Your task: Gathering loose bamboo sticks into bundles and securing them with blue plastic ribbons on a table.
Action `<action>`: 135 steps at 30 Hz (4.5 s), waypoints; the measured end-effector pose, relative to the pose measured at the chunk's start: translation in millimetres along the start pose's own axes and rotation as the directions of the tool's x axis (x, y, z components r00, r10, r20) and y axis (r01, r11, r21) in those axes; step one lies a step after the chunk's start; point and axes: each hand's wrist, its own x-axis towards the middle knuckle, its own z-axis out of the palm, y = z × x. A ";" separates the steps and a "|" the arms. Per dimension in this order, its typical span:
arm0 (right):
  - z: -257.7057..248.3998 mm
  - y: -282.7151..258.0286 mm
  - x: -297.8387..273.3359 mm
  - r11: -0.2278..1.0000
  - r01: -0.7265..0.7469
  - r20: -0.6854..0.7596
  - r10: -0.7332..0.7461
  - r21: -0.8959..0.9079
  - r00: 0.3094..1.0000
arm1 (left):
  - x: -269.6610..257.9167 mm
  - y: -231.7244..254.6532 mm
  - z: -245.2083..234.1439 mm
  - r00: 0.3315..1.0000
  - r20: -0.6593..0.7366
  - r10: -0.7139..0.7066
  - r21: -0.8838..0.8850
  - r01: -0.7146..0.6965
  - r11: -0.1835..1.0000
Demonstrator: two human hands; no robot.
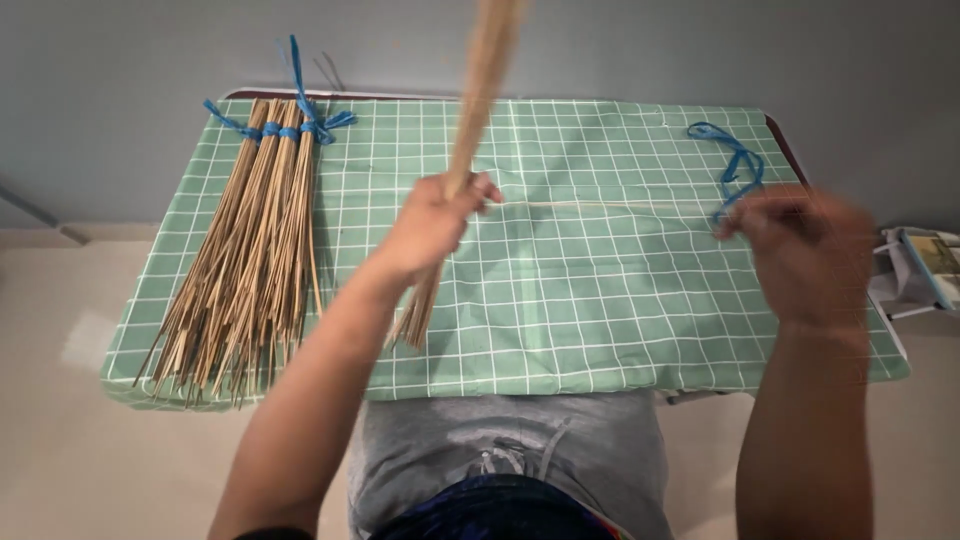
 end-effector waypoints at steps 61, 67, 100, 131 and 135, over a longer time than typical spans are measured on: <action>189.0 -2.8 -84.0 0.836 -0.235 0.194 0.157 0.495 0.968 | 5.6 12.4 41.5 0.913 -0.361 0.191 -0.451 -0.350 0.821; 200.1 -50.5 -54.5 0.855 -0.474 0.478 0.333 0.210 0.813 | -4.6 7.9 64.5 0.956 -0.216 0.199 -0.320 -0.262 0.911; 299.7 70.8 -72.0 0.800 -0.458 0.371 0.319 0.388 0.872 | 22.2 -20.4 52.2 0.966 -0.079 0.246 -0.334 -0.258 0.907; 236.5 8.4 -58.2 0.383 -0.763 0.618 0.448 0.521 0.646 | -1.8 -34.9 46.7 0.950 0.244 0.195 -0.096 -0.176 0.980; 228.3 42.2 -74.8 0.382 -0.717 0.640 0.327 0.583 0.695 | 12.8 -45.0 58.8 0.954 0.213 0.210 -0.145 -0.182 0.972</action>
